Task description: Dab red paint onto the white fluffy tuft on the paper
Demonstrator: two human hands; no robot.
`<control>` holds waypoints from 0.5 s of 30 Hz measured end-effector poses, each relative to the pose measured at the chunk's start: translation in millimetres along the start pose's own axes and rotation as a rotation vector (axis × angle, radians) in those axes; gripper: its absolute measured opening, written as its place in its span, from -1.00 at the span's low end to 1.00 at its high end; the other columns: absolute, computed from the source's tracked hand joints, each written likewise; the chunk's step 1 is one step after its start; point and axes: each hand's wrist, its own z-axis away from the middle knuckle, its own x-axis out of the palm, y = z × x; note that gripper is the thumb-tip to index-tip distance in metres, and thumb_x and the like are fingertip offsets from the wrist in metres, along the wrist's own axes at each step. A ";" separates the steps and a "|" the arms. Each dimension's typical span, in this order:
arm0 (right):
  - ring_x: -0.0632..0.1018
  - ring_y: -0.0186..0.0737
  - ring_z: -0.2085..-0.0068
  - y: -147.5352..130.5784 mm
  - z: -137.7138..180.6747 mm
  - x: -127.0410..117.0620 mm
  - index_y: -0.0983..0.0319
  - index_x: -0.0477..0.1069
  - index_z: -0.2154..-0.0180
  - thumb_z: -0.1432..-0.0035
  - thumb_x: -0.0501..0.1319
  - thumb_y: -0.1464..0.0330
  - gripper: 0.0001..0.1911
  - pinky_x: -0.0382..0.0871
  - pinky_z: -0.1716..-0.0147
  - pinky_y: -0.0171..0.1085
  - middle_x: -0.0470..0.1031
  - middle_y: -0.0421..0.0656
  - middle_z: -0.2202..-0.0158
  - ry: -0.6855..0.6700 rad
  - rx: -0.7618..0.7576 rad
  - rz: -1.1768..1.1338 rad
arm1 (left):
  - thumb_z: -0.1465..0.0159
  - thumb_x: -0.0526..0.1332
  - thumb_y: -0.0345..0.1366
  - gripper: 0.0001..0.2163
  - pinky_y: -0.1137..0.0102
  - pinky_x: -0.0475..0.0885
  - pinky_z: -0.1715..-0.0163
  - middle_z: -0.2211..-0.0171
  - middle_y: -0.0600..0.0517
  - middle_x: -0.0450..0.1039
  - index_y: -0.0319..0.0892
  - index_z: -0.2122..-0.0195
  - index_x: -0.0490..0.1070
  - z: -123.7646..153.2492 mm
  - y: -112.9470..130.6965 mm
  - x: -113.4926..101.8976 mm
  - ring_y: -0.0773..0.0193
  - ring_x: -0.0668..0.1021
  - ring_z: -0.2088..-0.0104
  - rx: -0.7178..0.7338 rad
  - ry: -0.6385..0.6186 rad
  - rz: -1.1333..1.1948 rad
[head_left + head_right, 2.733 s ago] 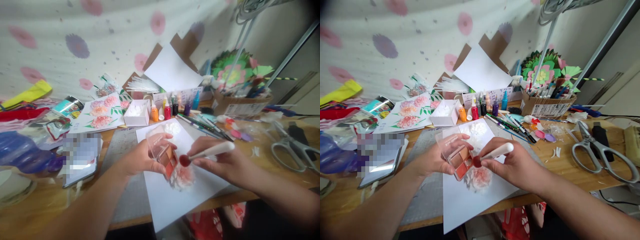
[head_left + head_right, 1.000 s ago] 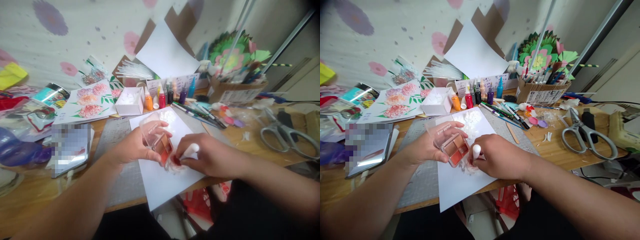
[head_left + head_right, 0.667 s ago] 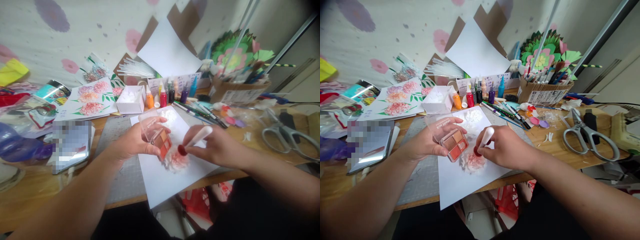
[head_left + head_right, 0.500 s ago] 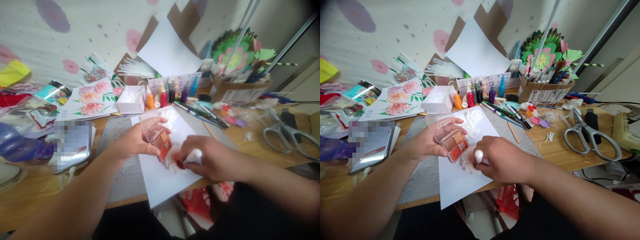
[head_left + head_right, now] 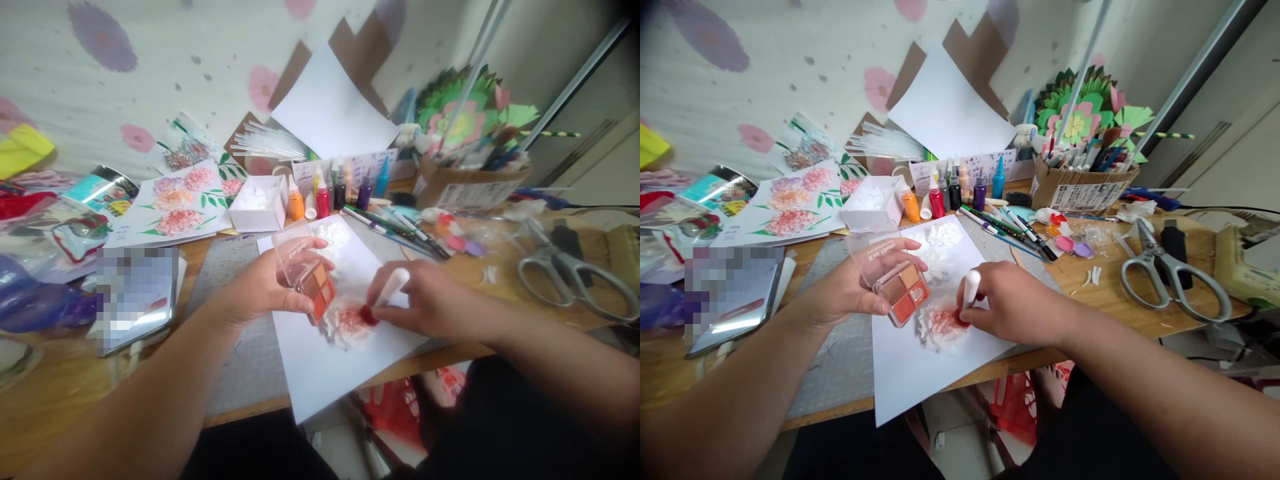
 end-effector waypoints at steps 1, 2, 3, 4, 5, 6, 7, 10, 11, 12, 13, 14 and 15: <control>0.54 -0.21 0.33 -0.3 -2.2 2.9 0.18 0.52 0.41 -0.05 0.27 0.40 -0.95 0.39 0.34 -0.27 0.56 -0.17 0.32 0.037 0.012 0.009 | 0.06 0.43 -0.37 -0.33 0.37 0.46 0.27 0.01 -0.08 0.39 -0.06 -0.09 0.24 -0.2 0.0 -0.4 0.10 0.50 0.11 0.014 0.020 0.005; 0.54 -0.21 0.33 -0.6 -5.3 6.3 0.19 0.52 0.41 -0.06 0.26 0.38 -0.94 0.38 0.35 -0.27 0.57 -0.16 0.31 0.088 0.040 0.016 | 0.05 0.43 -0.37 -0.35 0.37 0.46 0.27 0.03 -0.07 0.40 -0.06 -0.09 0.24 -0.4 0.2 -0.7 0.12 0.51 0.13 0.029 0.034 0.013; 0.53 -0.21 0.33 -0.6 -9.2 9.7 0.19 0.53 0.39 -0.08 0.25 0.36 -0.92 0.37 0.36 -0.28 0.57 -0.16 0.31 0.123 0.077 0.013 | 0.03 0.42 -0.37 -0.36 0.38 0.45 0.28 0.04 -0.07 0.41 -0.06 -0.09 0.24 -0.7 0.4 -0.8 0.13 0.51 0.16 0.041 0.046 0.021; 0.53 -0.23 0.34 -0.3 -13.5 12.9 0.19 0.53 0.37 -0.10 0.24 0.34 -0.90 0.37 0.37 -0.30 0.57 -0.17 0.32 0.128 0.109 0.000 | 0.03 0.41 -0.36 -0.37 0.38 0.45 0.29 0.05 -0.06 0.41 -0.06 -0.08 0.25 -1.0 0.7 -0.8 0.15 0.51 0.17 0.056 0.058 0.032; 0.53 -0.25 0.35 0.3 -18.0 15.5 0.19 0.54 0.34 -0.10 0.24 0.34 -0.90 0.36 0.38 -0.32 0.57 -0.19 0.34 0.109 0.126 -0.011 | 0.02 0.41 -0.36 -0.38 0.39 0.44 0.30 0.07 -0.04 0.42 -0.06 -0.07 0.26 -1.4 1.0 -0.7 0.16 0.51 0.18 0.074 0.071 0.041; 0.53 -0.26 0.36 1.3 -22.4 17.3 0.18 0.54 0.34 -0.09 0.25 0.35 -0.90 0.36 0.39 -0.34 0.57 -0.20 0.37 0.082 0.124 -0.015 | 0.02 0.40 -0.36 -0.40 0.40 0.43 0.29 0.08 -0.03 0.42 -0.07 -0.07 0.27 -1.8 1.3 -0.6 0.17 0.50 0.17 0.093 0.086 0.048; 0.53 -0.27 0.37 2.4 -26.5 18.3 0.19 0.54 0.35 -0.07 0.26 0.37 -0.91 0.35 0.39 -0.35 0.56 -0.21 0.39 0.061 0.115 -0.014 | 0.02 0.40 -0.36 -0.41 0.40 0.43 0.27 0.10 -0.02 0.42 -0.07 -0.06 0.28 -2.1 1.6 -0.4 0.18 0.49 0.16 0.107 0.103 0.056; 0.51 -0.26 0.40 3.9 -35.1 16.8 0.22 0.54 0.40 -0.04 0.25 0.42 -0.92 0.32 0.40 -0.34 0.55 -0.18 0.42 0.067 0.126 0.015 | 0.03 0.40 -0.36 -0.40 0.43 0.41 0.25 0.12 0.00 0.41 -0.07 -0.06 0.28 -3.0 2.0 -0.2 0.21 0.47 0.16 0.103 0.140 0.088; 0.51 -0.26 0.40 2.9 -36.8 15.9 0.22 0.54 0.40 -0.05 0.23 0.41 -0.91 0.32 0.41 -0.34 0.55 -0.18 0.41 0.077 0.133 0.019 | 0.04 0.41 -0.36 -0.39 0.44 0.42 0.25 0.12 0.00 0.40 -0.08 -0.06 0.28 -3.2 2.0 -0.4 0.22 0.47 0.16 0.091 0.144 0.099; 0.51 -0.27 0.41 1.0 -38.0 15.2 0.22 0.54 0.41 -0.06 0.23 0.42 -0.90 0.32 0.41 -0.34 0.55 -0.19 0.42 0.064 0.129 0.014 | 0.04 0.41 -0.35 -0.38 0.44 0.42 0.26 0.11 0.00 0.39 -0.08 -0.07 0.27 -3.2 1.8 -0.8 0.23 0.47 0.16 0.086 0.148 0.108; 0.51 -0.29 0.41 -1.9 -38.9 14.9 0.21 0.54 0.41 -0.06 0.22 0.42 -0.90 0.32 0.41 -0.36 0.55 -0.22 0.43 0.041 0.119 0.003 | 0.04 0.42 -0.35 -0.36 0.44 0.42 0.26 0.11 -0.01 0.39 -0.09 -0.08 0.26 -3.2 1.6 -1.3 0.23 0.46 0.16 0.081 0.150 0.117; 0.51 -0.32 0.42 -5.6 -39.6 15.2 0.20 0.54 0.40 -0.07 0.22 0.41 -0.89 0.33 0.42 -0.39 0.55 -0.25 0.44 0.009 0.103 -0.016 | 0.05 0.42 -0.34 -0.35 0.44 0.42 0.27 0.10 -0.02 0.38 -0.09 -0.10 0.24 -3.2 1.3 -1.9 0.23 0.46 0.16 0.077 0.150 0.124; 0.52 -0.36 0.43 -9.6 -40.3 15.8 0.17 0.54 0.40 -0.08 0.22 0.41 -0.89 0.33 0.42 -0.42 0.55 -0.30 0.46 -0.034 0.081 -0.040 | 0.04 0.42 -0.33 -0.33 0.44 0.43 0.28 0.08 -0.03 0.38 -0.10 -0.11 0.22 -3.1 0.9 -2.6 0.23 0.45 0.16 0.074 0.147 0.130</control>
